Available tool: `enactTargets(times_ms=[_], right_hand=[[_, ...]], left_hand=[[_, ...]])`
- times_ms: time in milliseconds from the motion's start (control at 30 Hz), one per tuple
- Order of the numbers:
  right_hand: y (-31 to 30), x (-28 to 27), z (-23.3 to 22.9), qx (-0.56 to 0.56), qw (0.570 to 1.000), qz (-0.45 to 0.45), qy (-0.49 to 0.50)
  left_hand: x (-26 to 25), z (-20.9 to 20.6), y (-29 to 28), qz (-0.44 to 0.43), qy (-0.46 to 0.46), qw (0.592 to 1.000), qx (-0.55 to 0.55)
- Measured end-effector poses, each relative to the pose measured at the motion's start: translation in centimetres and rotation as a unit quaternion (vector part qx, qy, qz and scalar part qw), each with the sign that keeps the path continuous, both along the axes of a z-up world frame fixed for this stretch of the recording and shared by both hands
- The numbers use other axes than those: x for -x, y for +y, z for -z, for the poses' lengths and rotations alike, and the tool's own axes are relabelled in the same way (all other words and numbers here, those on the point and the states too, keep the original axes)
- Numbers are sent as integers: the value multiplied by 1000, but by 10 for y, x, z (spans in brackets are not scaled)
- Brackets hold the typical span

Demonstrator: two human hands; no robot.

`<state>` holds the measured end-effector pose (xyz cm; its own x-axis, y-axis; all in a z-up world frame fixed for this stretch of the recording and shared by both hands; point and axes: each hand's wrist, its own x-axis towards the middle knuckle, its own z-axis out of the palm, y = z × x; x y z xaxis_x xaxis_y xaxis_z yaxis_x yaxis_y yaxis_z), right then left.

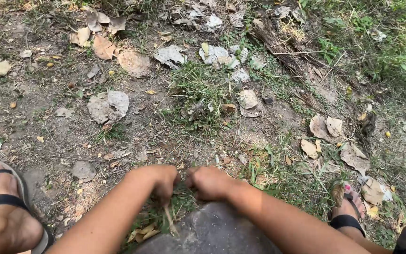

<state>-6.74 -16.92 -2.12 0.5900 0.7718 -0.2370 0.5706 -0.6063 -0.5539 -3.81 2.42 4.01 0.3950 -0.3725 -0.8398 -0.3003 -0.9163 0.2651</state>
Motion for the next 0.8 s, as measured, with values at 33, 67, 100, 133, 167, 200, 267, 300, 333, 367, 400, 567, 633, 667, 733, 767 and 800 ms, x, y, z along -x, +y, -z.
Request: enactTargets(times_ms=[33, 67, 100, 133, 167, 200, 267, 300, 333, 367, 400, 567, 633, 667, 733, 767, 800], right_hand=[[2, 1, 2, 0, 1000, -1, 0], [3, 2, 5, -1, 1000, -9, -8], [5, 3, 8, -2, 1000, -17, -16], [5, 4, 11, -2, 1000, -18, -16], [4, 5, 14, -18, 1000, 1, -3], [3, 5, 17, -34, 999, 20, 11], [3, 6, 9, -41, 996, 57, 48], [5, 5, 5, -48, 991, 93, 83], [7, 2, 0, -49, 991, 92, 82], [8, 1, -5, -25, 984, 126, 121], [10, 0, -9, 0, 974, 160, 160], [11, 0, 8, 28, 957, 225, 182], [9, 0, 22, 20, 961, 226, 156], [9, 0, 23, 10, 969, 212, 130], [10, 2, 16, 0, 975, 198, 103], [12, 3, 8, 19, 972, 204, 111], [14, 3, 0, 38, 970, 210, 119]], left_hand=[[4, 14, 3, -1, 0, 1000, 0], [9, 28, 7, 34, -4, 999, 4], [13, 42, 10, 70, -9, 997, 9], [16, 32, 11, 69, -8, 998, 9], [19, 23, 12, 55, -18, 998, 40], [21, 13, 12, 41, -27, 996, 71], [27, 5, 10, -1, -37, 996, 82], [28, 0, 10, -44, -49, 994, 92], [29, -4, 8, -45, -51, 994, 91], [31, -8, 5, -46, -62, 993, 88], [33, -11, 2, -47, -72, 993, 85], [50, 55, -5, -70, -228, 966, 100], [55, 65, -8, -76, -260, 959, 88], [56, 63, -10, -93, -261, 956, 96], [56, 64, -11, -111, -261, 953, 105], [55, 67, -11, -90, -281, 949, 110], [54, 71, -12, -69, -301, 944, 115]])
